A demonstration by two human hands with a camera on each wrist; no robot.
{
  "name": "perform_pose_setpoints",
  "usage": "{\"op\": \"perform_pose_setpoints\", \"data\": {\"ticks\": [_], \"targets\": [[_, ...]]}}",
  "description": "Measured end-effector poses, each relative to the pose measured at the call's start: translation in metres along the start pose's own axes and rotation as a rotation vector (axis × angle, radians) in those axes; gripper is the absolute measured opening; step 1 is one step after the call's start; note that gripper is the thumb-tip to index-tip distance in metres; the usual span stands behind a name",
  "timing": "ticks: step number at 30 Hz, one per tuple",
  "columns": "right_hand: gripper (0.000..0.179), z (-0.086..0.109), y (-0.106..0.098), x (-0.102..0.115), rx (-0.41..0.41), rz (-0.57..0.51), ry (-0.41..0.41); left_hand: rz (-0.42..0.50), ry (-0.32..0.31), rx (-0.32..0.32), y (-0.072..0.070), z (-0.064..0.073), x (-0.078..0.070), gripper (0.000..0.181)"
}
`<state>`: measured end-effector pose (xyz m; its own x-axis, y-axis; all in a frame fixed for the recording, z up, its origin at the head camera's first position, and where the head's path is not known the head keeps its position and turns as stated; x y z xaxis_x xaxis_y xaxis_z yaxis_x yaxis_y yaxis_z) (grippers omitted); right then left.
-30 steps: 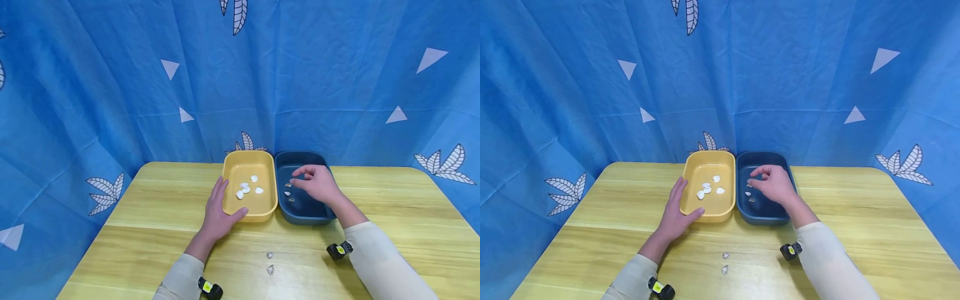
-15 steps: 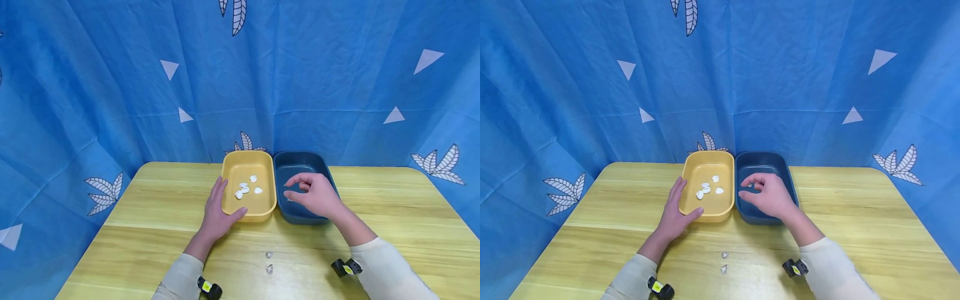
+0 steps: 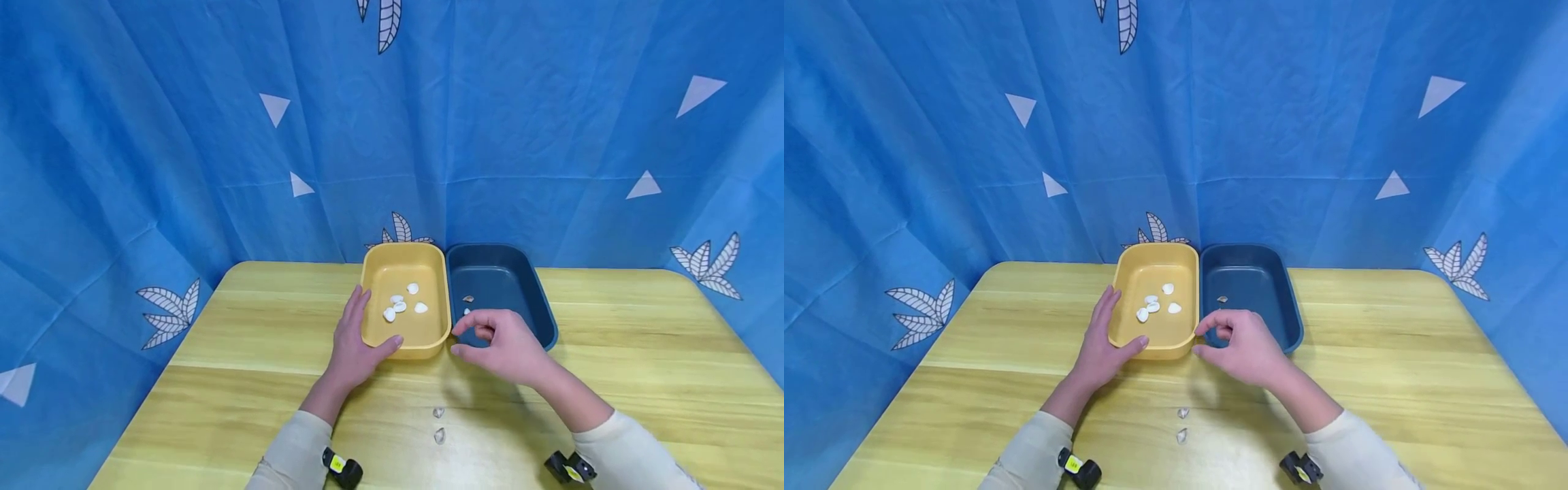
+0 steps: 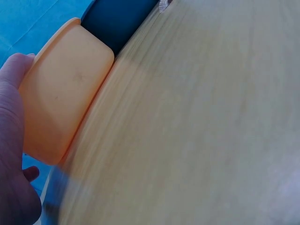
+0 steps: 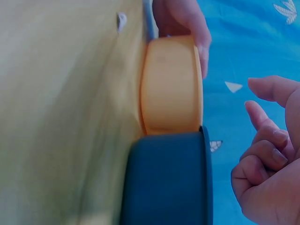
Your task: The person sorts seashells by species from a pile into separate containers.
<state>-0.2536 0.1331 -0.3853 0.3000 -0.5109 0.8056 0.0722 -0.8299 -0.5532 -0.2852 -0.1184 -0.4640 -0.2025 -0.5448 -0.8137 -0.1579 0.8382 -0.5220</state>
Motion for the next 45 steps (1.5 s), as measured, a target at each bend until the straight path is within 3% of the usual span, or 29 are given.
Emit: {"op": "perform_pose_setpoints", "data": {"ticks": [15,21,32,45], "targets": [[0.018,0.034,0.032,0.004,0.095,-0.020,-0.099,0.013,0.031,-0.003,-0.001,0.001,-0.002,0.100],[0.017,0.047,0.044,-0.003,0.138,-0.022,-0.091,0.021,0.038,0.000,-0.001,0.001,-0.005,0.101],[0.021,0.050,0.056,-0.020,0.196,0.019,-0.025,-0.001,0.017,0.003,-0.001,0.000,-0.002,0.100],[0.020,0.050,0.069,-0.031,0.235,0.092,-0.062,-0.002,0.012,0.000,0.000,0.001,-0.001,0.101]]}}
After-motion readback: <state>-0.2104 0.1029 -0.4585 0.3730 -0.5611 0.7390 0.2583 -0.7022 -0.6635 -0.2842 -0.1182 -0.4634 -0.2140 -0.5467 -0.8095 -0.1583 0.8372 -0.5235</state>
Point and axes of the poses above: each hand's wrist, its own z-axis away from the middle knuckle, its own y-axis out of the palm, x = y × z, the point moved 6 cm from there along -z, towards the middle knuckle, and after that the axes turned 8 degrees about -x, right-handed, at the moved point
